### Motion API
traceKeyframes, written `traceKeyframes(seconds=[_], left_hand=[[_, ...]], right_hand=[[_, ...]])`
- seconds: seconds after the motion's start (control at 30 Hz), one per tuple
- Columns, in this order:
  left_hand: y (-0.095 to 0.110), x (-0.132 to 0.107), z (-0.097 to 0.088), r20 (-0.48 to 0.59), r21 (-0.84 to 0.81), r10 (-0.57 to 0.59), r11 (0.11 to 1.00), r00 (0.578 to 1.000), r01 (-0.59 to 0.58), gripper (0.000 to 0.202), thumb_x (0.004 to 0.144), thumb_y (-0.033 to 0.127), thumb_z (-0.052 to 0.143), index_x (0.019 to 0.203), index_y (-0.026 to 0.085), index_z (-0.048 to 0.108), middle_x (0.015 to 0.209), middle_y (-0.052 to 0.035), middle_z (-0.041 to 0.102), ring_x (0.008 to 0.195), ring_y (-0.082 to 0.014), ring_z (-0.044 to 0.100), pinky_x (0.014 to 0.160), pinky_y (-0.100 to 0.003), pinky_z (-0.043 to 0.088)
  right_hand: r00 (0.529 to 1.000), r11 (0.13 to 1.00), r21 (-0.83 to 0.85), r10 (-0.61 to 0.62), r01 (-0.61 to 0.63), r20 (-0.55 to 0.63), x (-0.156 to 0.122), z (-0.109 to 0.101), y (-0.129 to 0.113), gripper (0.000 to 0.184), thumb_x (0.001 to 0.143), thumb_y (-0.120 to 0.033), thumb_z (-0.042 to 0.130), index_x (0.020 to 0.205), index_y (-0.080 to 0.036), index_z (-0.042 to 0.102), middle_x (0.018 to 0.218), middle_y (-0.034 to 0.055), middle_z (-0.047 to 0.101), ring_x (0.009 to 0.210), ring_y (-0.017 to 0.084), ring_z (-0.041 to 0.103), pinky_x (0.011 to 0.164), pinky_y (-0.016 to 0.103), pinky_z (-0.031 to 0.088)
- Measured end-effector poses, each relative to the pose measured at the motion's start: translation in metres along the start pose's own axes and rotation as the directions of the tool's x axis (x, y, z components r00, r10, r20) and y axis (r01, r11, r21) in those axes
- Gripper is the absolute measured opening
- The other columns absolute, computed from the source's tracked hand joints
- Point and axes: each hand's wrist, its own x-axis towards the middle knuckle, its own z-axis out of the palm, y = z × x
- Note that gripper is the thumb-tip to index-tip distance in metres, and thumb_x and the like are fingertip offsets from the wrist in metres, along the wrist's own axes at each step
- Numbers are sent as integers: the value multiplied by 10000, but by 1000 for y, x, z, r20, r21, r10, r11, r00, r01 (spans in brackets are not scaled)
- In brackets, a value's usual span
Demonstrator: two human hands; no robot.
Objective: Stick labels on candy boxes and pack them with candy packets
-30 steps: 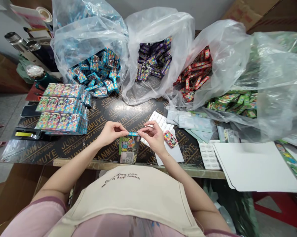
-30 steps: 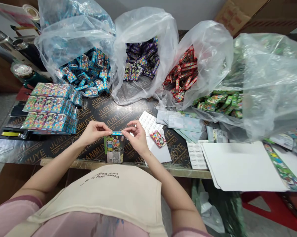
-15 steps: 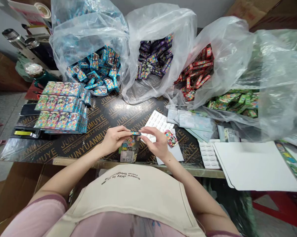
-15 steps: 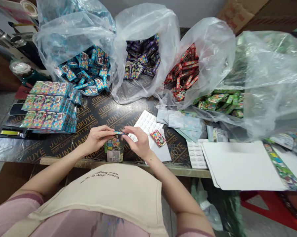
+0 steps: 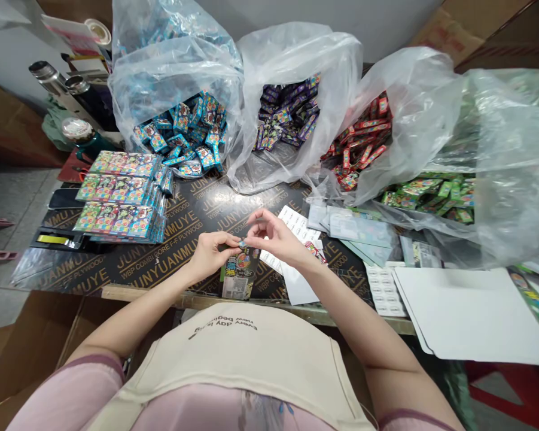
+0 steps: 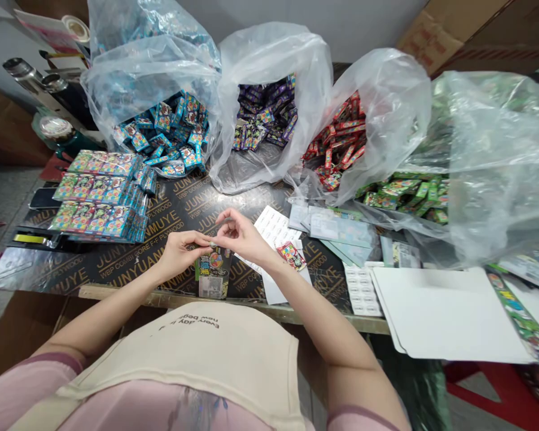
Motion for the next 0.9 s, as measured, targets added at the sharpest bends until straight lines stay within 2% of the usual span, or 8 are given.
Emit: traceKeyframes(seconds=[0.33, 0.43, 0.53, 0.63, 0.7, 0.73, 0.8, 0.9], left_hand=[[-5, -1, -2, 24, 28, 17, 999, 1000, -18, 81, 706, 124, 728, 688, 150, 655, 783, -67, 735, 747, -174, 697, 693, -284, 549], [-7, -1, -2, 15, 40, 31, 999, 999, -32, 78, 711, 116, 716, 687, 151, 651, 776, -67, 730, 753, -178, 696, 702, -291, 551], [-9, -1, -2, -2, 35, 23, 999, 1000, -23, 72, 706, 119, 719, 692, 148, 656, 777, -74, 728, 746, -181, 696, 692, -291, 553], [-10, 0, -2, 1, 10, 15, 1000, 1000, -15, 61, 709, 119, 719, 705, 144, 664, 783, -80, 729, 755, -186, 698, 692, -290, 550], [-11, 1, -2, 3, -7, 1, 1000, 1000, -1, 54, 709, 125, 720, 707, 144, 670, 786, -80, 729, 770, -190, 697, 710, -298, 547], [-11, 1, -2, 6, -18, -15, 1000, 1000, 16, 51, 708, 129, 722, 705, 144, 674, 789, -80, 729, 774, -190, 695, 719, -301, 545], [-12, 1, -1, 16, -43, -83, 996, 996, 84, 49, 702, 151, 732, 704, 144, 684, 792, -77, 726, 782, -190, 689, 735, -304, 540], [-13, -6, 2, 25, -186, -280, 942, 960, 280, 225, 668, 203, 768, 874, 143, 699, 855, -69, 715, 770, -173, 678, 725, -290, 540]], right_hand=[[993, 897, -427, -120, 114, 13, -1, 8, 9, 249, 789, -183, 628, 986, -217, 479, 705, -51, 532, 658, 122, 520, 628, 252, 405], [953, 706, -678, -301, 204, -26, -2, 11, 13, 262, 811, -168, 612, 1050, -214, 512, 840, 18, 566, 819, 185, 540, 725, 318, 424], [829, 403, -890, -557, 211, -56, -6, 14, 25, 192, 823, -247, 651, 996, -204, 580, 918, 69, 559, 867, 220, 505, 734, 344, 395], [700, 108, -972, -711, 208, 71, -11, 15, 39, 103, 854, -281, 641, 778, -213, 632, 809, 43, 558, 777, 185, 471, 716, 336, 340], [688, 32, -978, -715, 208, 123, -12, 14, 44, 153, 876, -283, 616, 744, -221, 661, 789, 37, 578, 772, 177, 470, 730, 344, 325], [712, 52, -978, -693, 203, 112, -12, 13, 45, 157, 884, -294, 605, 762, -227, 680, 800, 41, 593, 790, 182, 480, 741, 351, 329], [789, 199, -959, -613, 202, 39, -12, 10, 45, 165, 886, -339, 595, 839, -228, 708, 850, 58, 622, 838, 201, 515, 760, 361, 361], [914, 573, -792, -402, 208, -51, -15, 7, 45, 242, 859, -403, 612, 956, -199, 701, 867, 61, 655, 788, 190, 581, 699, 322, 442]])
